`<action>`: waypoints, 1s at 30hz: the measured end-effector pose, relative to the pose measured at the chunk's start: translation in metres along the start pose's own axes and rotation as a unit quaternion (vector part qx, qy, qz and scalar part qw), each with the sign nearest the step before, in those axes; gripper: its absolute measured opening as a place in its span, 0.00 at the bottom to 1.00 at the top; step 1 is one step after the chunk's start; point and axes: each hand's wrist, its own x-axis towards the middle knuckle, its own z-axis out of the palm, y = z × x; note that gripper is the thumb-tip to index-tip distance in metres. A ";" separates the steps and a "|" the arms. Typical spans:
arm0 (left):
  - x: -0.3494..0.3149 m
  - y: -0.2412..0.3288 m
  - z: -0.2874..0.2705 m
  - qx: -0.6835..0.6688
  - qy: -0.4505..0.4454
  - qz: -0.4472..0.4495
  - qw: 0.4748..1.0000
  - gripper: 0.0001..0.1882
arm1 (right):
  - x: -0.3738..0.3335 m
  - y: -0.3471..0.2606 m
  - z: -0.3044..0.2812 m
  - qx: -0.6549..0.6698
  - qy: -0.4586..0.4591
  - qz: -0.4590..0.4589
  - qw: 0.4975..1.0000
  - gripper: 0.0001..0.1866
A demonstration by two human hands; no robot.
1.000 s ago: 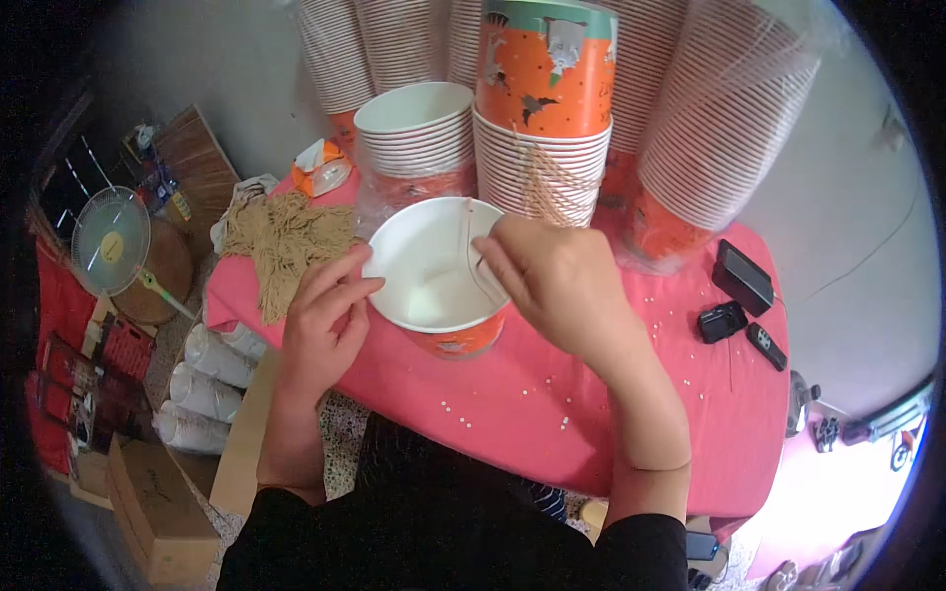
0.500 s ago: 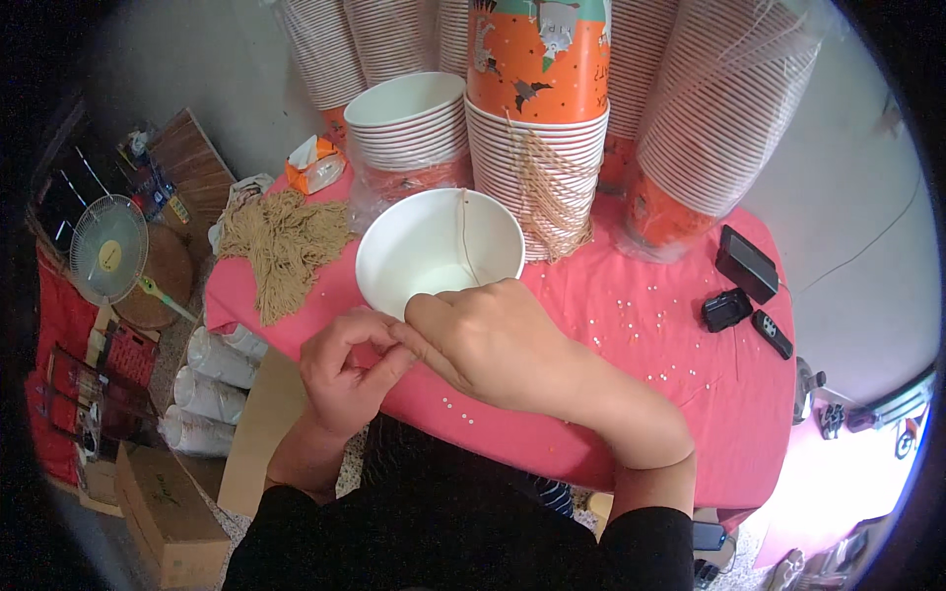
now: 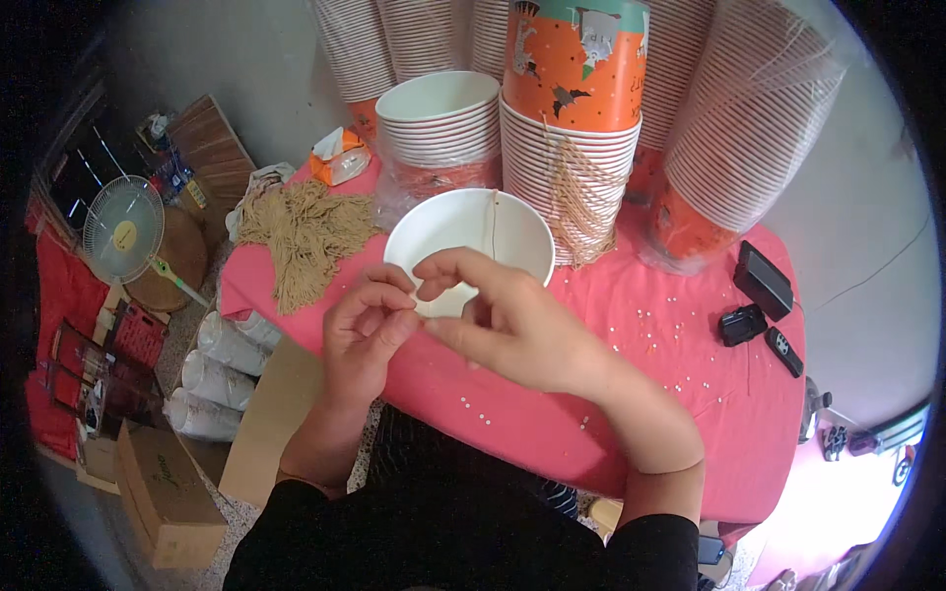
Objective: Tying thin strings through pre-punched holes in the rims of paper bowls for packaging.
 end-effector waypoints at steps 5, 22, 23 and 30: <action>0.001 -0.008 -0.004 0.022 -0.020 0.037 0.999 0.07 | 0.001 0.012 0.006 0.113 -0.052 0.039 0.991 0.15; 0.011 0.004 -0.027 0.476 -0.105 0.128 0.864 0.11 | 0.012 0.020 -0.031 -0.320 0.004 -0.162 0.933 0.03; 0.010 0.002 -0.028 0.475 -0.117 0.141 0.861 0.11 | 0.012 0.021 -0.030 -0.343 0.003 -0.170 0.924 0.03; -0.005 0.002 -0.019 0.478 -0.137 0.276 0.823 0.13 | 0.003 0.015 -0.020 -0.391 -0.056 -0.195 0.898 0.03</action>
